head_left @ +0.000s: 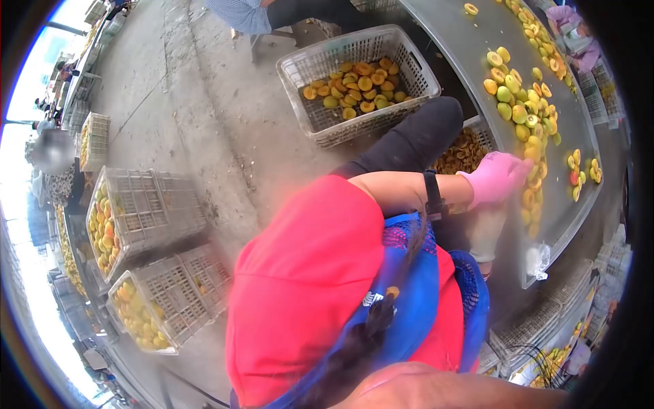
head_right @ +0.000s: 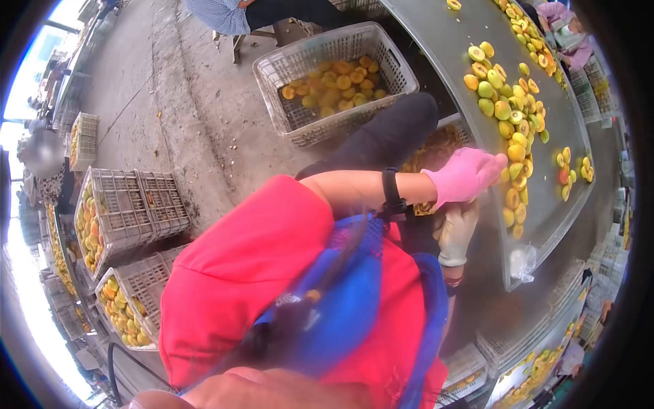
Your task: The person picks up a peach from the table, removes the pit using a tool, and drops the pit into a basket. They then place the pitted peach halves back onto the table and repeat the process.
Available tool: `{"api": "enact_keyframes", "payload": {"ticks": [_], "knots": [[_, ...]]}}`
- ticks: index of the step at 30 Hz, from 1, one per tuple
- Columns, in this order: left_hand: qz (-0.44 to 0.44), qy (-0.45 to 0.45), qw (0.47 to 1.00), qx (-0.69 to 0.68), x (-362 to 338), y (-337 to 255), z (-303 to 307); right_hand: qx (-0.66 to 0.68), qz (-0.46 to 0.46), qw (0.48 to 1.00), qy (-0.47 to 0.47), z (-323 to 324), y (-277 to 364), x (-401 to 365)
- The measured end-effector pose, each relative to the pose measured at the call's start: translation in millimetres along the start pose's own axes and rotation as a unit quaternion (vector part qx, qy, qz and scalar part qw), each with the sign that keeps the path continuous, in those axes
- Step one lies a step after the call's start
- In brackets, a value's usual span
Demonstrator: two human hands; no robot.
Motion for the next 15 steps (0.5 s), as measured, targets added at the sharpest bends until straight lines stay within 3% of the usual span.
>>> {"api": "enact_keyframes", "payload": {"ticks": [3, 6, 10, 12, 14, 15], "knots": [[-0.031, 0.013, 0.999, 0.027, -1.0, -4.0, 4.8, -0.022, -0.012, 1.0, 0.018, -8.7, 12.6, -3.6], [0.084, 0.087, 0.99, -0.069, -2.4, -7.2, 7.0, -0.031, 0.007, 0.999, 0.03, -9.4, 18.7, -6.6], [0.022, 0.15, 0.987, -0.043, -1.4, -17.9, 13.8, 0.071, -0.139, 0.988, 0.014, -11.6, 51.6, -22.3], [0.041, 0.192, 0.979, -0.053, -0.7, -6.4, 1.2, 0.047, -0.135, 0.99, 0.004, -12.8, 54.1, -32.4], [-0.024, 0.182, 0.983, -0.017, -0.3, 13.7, -16.0, 0.023, -0.131, 0.991, -0.021, -7.6, 35.2, -37.7], [0.019, 0.222, 0.974, -0.036, -4.1, 4.6, -15.6, 0.001, -0.13, 0.991, -0.037, 0.7, 16.1, -38.6]]}}
Point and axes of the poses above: each hand's wrist, its own x-axis towards the middle knuckle, its own z-axis out of the back of the hand, y = z × x, the point moved 3 cm from there along x, towards the middle knuckle, and after that the axes turned 6 degrees about -y, right-handed, at the moved point
